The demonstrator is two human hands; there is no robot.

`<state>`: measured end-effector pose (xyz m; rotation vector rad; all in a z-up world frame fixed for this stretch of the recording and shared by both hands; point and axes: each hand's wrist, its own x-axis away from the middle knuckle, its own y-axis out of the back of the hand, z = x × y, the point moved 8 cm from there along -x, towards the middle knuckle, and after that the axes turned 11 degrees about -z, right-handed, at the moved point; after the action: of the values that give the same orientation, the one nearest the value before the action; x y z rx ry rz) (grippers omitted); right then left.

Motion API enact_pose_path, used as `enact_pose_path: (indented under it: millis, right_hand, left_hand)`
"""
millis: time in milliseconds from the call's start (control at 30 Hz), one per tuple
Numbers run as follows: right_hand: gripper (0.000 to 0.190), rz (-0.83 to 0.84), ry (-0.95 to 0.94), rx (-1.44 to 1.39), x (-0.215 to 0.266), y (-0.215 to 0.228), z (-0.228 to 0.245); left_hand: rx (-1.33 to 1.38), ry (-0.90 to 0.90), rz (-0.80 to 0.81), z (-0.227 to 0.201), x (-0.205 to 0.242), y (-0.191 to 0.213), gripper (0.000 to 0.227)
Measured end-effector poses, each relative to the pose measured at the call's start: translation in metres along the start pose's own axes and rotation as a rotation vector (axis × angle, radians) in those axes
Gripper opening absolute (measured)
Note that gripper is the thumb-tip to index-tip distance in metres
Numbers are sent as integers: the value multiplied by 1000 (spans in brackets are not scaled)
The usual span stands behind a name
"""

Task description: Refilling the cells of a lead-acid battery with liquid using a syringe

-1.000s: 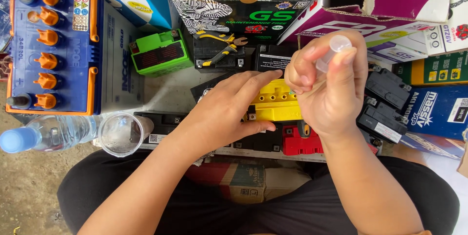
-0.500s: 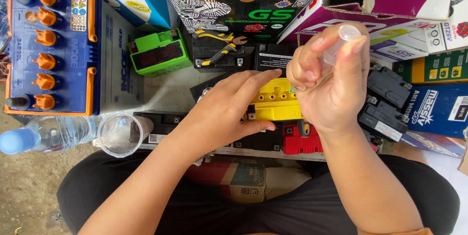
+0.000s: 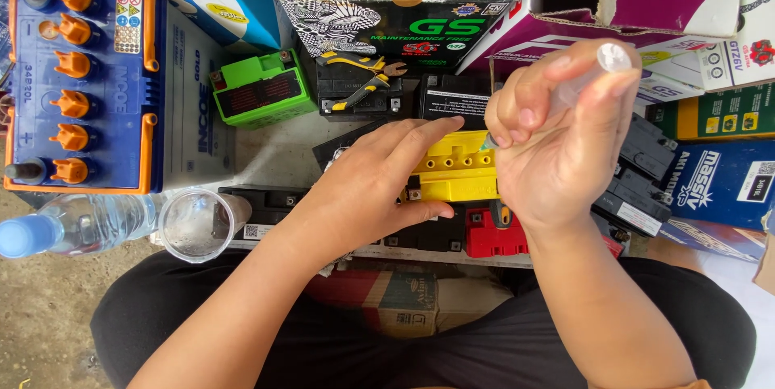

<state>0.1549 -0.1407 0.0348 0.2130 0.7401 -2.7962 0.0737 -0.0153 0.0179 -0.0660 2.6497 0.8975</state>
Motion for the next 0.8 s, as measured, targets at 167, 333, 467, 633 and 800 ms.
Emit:
enact_pose_path:
  millis: [167, 333, 467, 633, 800]
  right_hand:
    - [26, 42, 69, 40, 2, -4, 8]
    - [35, -1, 119, 154, -3, 4, 37]
    - [29, 0, 118, 99, -5, 10, 33]
    - [26, 29, 78, 64, -2, 9, 18]
    - [26, 35, 21, 23, -2, 9, 7]
  left_hand:
    - [-4, 1, 4, 1, 1, -1, 84]
    - [-17, -8, 10, -1, -1, -2, 83]
    - [-29, 0, 14, -1, -2, -3, 84]
    - [-22, 8, 19, -3, -4, -3, 82]
    - [-29, 23, 32, -1, -5, -4, 82]
